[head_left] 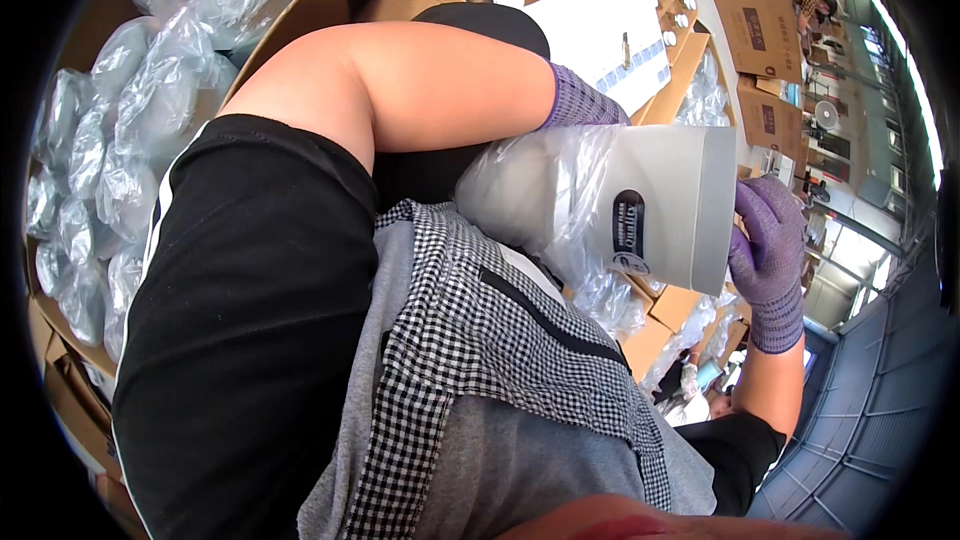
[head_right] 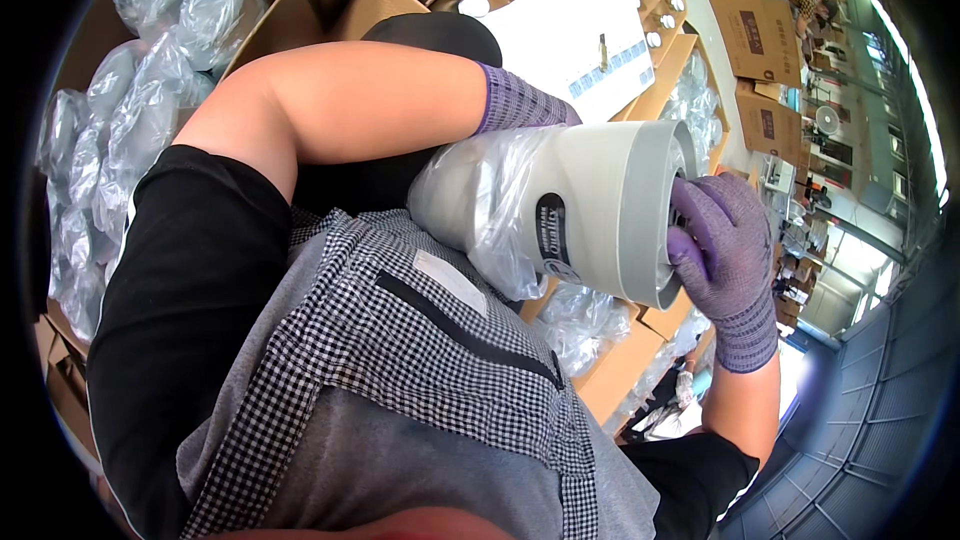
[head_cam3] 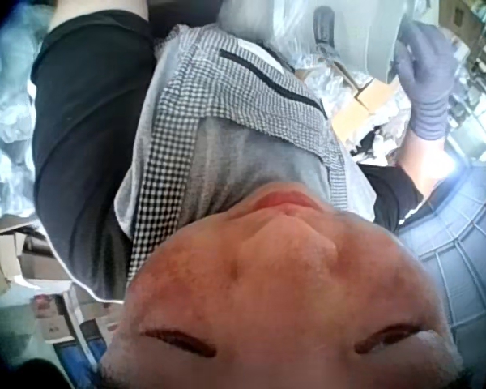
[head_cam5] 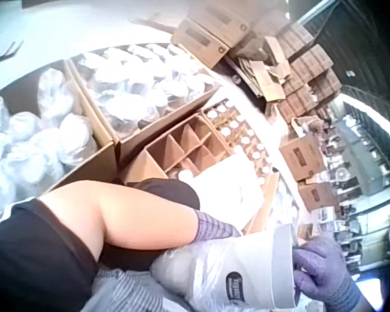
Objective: The person removes a cylindrical unit from a box, inserts a spherical metal component into it, attaches a circular lid, and uses a tool to apply and smooth out product labels on the exterior.
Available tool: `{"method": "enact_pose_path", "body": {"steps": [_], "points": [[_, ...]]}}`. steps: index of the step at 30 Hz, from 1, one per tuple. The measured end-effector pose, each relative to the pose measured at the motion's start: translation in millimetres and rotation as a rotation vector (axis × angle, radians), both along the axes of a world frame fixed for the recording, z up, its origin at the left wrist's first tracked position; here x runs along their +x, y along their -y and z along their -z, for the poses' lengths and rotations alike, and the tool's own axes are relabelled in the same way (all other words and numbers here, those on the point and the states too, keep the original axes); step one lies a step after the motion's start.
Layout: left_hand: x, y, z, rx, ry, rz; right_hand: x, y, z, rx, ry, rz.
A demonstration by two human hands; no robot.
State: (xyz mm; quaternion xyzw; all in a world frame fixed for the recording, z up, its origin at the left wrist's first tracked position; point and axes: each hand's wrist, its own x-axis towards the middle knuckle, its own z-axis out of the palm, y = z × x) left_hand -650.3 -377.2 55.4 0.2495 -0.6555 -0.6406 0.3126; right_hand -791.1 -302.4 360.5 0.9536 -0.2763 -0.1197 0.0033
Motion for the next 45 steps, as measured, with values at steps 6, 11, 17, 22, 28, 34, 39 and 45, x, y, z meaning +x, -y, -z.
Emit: {"method": "enact_pose_path", "body": {"steps": [6,11,17,22,28,34,39,45], "points": [[8.1,6.4,4.8,-0.027,-0.056,-0.029,15.4,-14.0,15.2,0.112,0.086,0.38],[45.4,33.9,-31.5,-0.31,-0.222,-0.228,2.4,12.6,33.8,0.347,0.729,0.604],[110.7,-24.7,-190.4,-0.67,-0.304,-0.173,-118.0,212.3,231.5,0.133,0.554,1.062],[88.7,-51.1,-201.5,-0.996,0.044,-0.202,-79.7,290.8,380.6,-0.057,0.077,1.216],[81.3,-0.4,-191.1,-0.833,0.114,-0.24,-92.5,264.1,359.9,-0.087,0.706,1.11],[66.2,15.2,-179.7,-0.49,0.2,-0.313,-64.2,37.5,187.5,0.404,1.714,0.584],[45.6,15.3,-169.6,-0.42,0.178,-0.412,-31.4,-42.2,180.2,0.228,1.368,0.766],[38.4,-6.1,-185.9,-0.06,-0.002,-0.342,-1.4,-51.4,166.9,0.052,1.174,0.846]]}}
